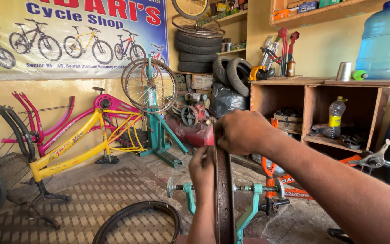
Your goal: The person threads and tightens spokes on a bicycle wheel while it is held in a truing stand. They insert spokes through the hub, connect them to the rim, and use their fingers or a small tool to tighten the spoke nipples.
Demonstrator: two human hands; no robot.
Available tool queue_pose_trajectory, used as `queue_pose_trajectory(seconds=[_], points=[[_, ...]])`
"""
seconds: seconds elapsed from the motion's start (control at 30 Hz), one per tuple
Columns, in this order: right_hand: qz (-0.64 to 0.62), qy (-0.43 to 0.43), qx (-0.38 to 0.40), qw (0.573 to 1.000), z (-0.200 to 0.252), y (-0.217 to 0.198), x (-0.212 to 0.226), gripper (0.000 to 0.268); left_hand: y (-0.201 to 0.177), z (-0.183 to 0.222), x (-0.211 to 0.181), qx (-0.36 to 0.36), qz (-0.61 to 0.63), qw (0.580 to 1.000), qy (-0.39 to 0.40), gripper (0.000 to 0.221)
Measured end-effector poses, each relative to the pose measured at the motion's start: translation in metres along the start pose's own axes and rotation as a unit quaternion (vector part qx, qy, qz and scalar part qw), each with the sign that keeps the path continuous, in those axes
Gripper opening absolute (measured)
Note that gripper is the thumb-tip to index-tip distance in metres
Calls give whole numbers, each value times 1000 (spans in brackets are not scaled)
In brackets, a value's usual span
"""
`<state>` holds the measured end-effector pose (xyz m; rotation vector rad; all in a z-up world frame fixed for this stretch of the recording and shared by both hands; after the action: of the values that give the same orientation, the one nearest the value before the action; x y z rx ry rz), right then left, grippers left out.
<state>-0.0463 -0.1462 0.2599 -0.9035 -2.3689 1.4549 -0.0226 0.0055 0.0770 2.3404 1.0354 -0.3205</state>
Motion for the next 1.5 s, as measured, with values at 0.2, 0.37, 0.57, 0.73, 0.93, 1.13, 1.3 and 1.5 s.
queue_pose_trajectory(seconds=[0.2, 0.37, 0.57, 0.73, 0.93, 1.13, 1.3, 1.5], points=[[-7, 16, 29, 999, 2, 2, 1, 26, 18, -1, -50, 128, 348, 862, -347, 26], [-9, 0, 29, 1000, 2, -3, 0, 26, 14, -2, -68, 128, 336, 857, -371, 36], [2, 7, 31, 999, 6, 2, 5, 25, 14, 2, -69, 153, 374, 830, -385, 38], [-26, -40, 12, 999, 3, -3, 3, 30, 15, 5, -70, 163, 319, 840, -407, 38], [21, -29, 19, 999, 5, 2, 5, 28, 13, 8, -65, 155, 350, 832, -400, 40], [-94, -50, 29, 994, 2, 2, -9, 24, 13, 10, -60, 154, 326, 836, -413, 35], [-121, -52, 63, 989, 4, 6, -8, 26, 10, 11, -55, 132, 258, 865, -409, 36], [-98, -32, 18, 994, 5, 2, -4, 28, 16, 12, -52, 162, 352, 834, -393, 40]])
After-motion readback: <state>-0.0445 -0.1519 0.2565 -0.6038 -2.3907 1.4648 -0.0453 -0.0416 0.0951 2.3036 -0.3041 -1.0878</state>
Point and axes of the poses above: each hand's wrist, its own z-axis away from the middle knuckle, its own y-axis out of the palm, x = y × z, the point moved 4 cm from there along -z, towards the middle knuckle, and after that the axes turned 11 degrees about y, right-handed, at the moved point
